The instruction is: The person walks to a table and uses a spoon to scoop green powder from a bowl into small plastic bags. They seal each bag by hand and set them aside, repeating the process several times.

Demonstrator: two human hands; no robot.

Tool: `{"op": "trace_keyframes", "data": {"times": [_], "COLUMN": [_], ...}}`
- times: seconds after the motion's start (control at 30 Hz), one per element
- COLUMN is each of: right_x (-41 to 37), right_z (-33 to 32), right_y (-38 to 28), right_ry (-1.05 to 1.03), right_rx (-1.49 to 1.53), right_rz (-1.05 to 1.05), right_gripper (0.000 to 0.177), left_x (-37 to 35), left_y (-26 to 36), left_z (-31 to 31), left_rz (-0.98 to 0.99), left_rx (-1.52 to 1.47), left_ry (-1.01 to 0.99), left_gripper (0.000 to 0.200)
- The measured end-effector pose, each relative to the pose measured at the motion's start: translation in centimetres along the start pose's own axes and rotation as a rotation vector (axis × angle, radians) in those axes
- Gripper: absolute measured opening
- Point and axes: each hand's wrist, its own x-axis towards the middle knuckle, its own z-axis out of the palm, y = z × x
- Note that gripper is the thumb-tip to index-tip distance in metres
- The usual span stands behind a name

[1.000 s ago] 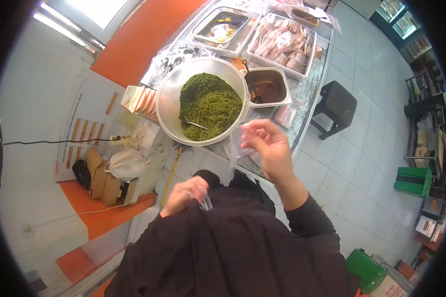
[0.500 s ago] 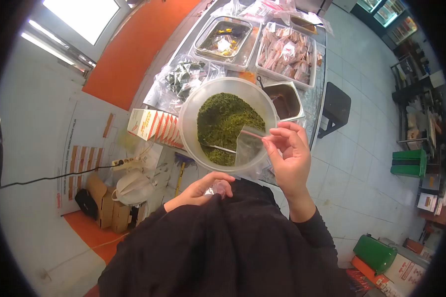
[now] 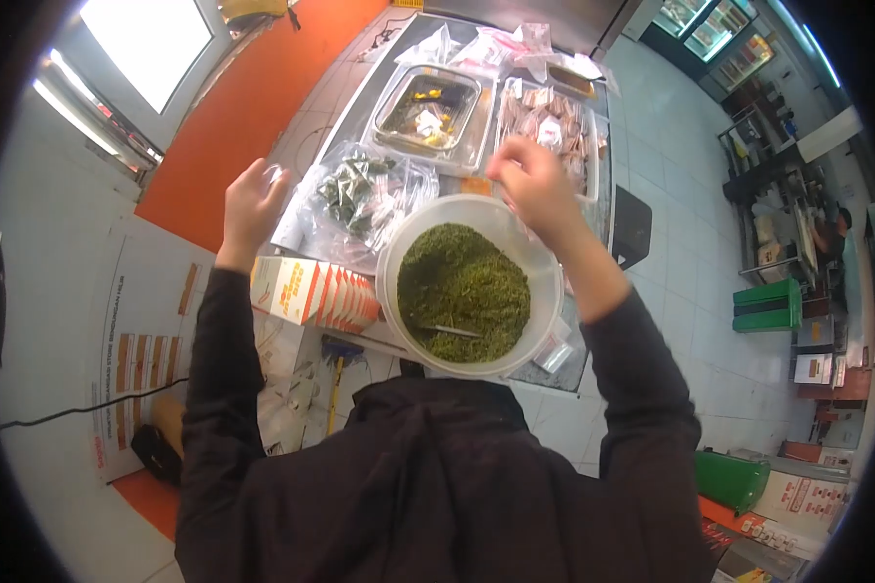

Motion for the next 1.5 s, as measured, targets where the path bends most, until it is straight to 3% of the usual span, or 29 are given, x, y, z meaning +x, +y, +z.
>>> {"op": "trace_keyframes", "data": {"times": [0.07,0.13,0.2,0.27,0.3,0.4,0.47,0.53,0.63,0.73,0.8,0.9,1.0,1.03,1.13,1.2,1.27,1.37,1.4,1.47,1.5], "right_x": [7.9,14.1,17.8,19.8,20.2,20.9,21.5,23.3,21.9,21.1,19.6,18.4,17.3,17.0,15.7,12.7,7.9,1.2,-0.5,-3.1,-4.3], "right_z": [1.6,3.7,5.5,6.8,7.1,7.6,7.2,6.0,3.6,0.2,-0.5,0.1,2.2,2.7,3.6,3.8,3.7,5.1,5.2,5.3,5.3], "right_y": [3.3,6.0,8.6,10.1,10.2,12.1,14.2,17.4,12.8,12.8,13.8,13.3,10.9,10.0,7.7,5.6,2.9,0.2,-0.1,-0.8,-1.2], "right_ry": [-0.001,-0.215,-0.496,-0.644,-0.654,-0.771,-0.784,-0.746,-0.505,-0.470,-0.489,-0.510,-0.528,-0.530,-0.335,-0.148,-0.152,-0.022,0.005,0.049,0.071], "right_rx": [-0.460,-0.621,-0.777,-0.770,-0.740,-0.744,-0.849,-0.883,-0.755,-0.804,-0.849,-0.858,-0.726,-0.668,-0.841,-0.553,-0.311,0.160,0.200,0.293,0.347], "right_rz": [-0.166,0.088,0.197,0.354,0.480,0.613,0.549,0.456,0.326,0.255,0.233,0.313,0.445,0.484,0.127,0.079,-0.118,-0.136,-0.128,-0.108,-0.092], "right_gripper": [0.022,0.036,0.038,0.041,0.042,0.046,0.042,0.039,0.026,0.025,0.026,0.028,0.040,0.044,0.043,0.035,0.038,0.031,0.029,0.024,0.020], "left_x": [2.6,3.4,3.1,3.1,2.5,4.6,5.0,5.6,4.8,3.6,1.8,1.4,3.5,3.7,4.0,2.2,-0.6,-4.5,-5.8,-7.2,-7.6], "left_y": [-3.7,-8.4,-14.4,-15.7,-18.4,-16.3,-16.9,-15.4,-17.1,-15.6,-17.1,-17.5,-12.5,-11.1,-7.5,-4.9,1.6,6.6,8.7,11.8,12.8], "left_z": [1.7,4.9,8.3,9.3,10.9,9.0,8.1,6.2,5.6,2.7,3.1,3.2,1.3,1.1,0.6,-0.2,-0.3,0.1,0.3,0.5,0.7], "left_rz": [-0.185,-0.348,-0.454,-0.514,-0.449,-0.599,-0.599,-0.580,-0.355,-0.367,-0.358,-0.360,-0.227,-0.290,-0.436,-0.481,-0.439,-0.537,-0.545,-0.618,-0.649], "left_rx": [0.314,0.507,0.577,0.482,0.443,0.176,-0.049,-0.167,-0.240,0.005,0.038,0.080,0.306,0.158,-0.416,-0.976,-1.325,-1.461,-1.487,-1.471,-1.440], "left_ry": [-0.171,-0.277,-0.424,-0.614,-0.574,-0.790,-0.720,-0.642,-0.213,-0.324,-0.350,-0.354,-0.443,-0.398,-0.315,-0.344,-0.233,-0.209,-0.168,-0.256,-0.286], "left_gripper": [0.063,0.078,0.084,0.071,0.052,0.038,0.023,0.023,0.030,0.049,0.049,0.045,0.051,0.051,0.055,0.055,0.043,0.017,0.034,0.045,0.041]}}
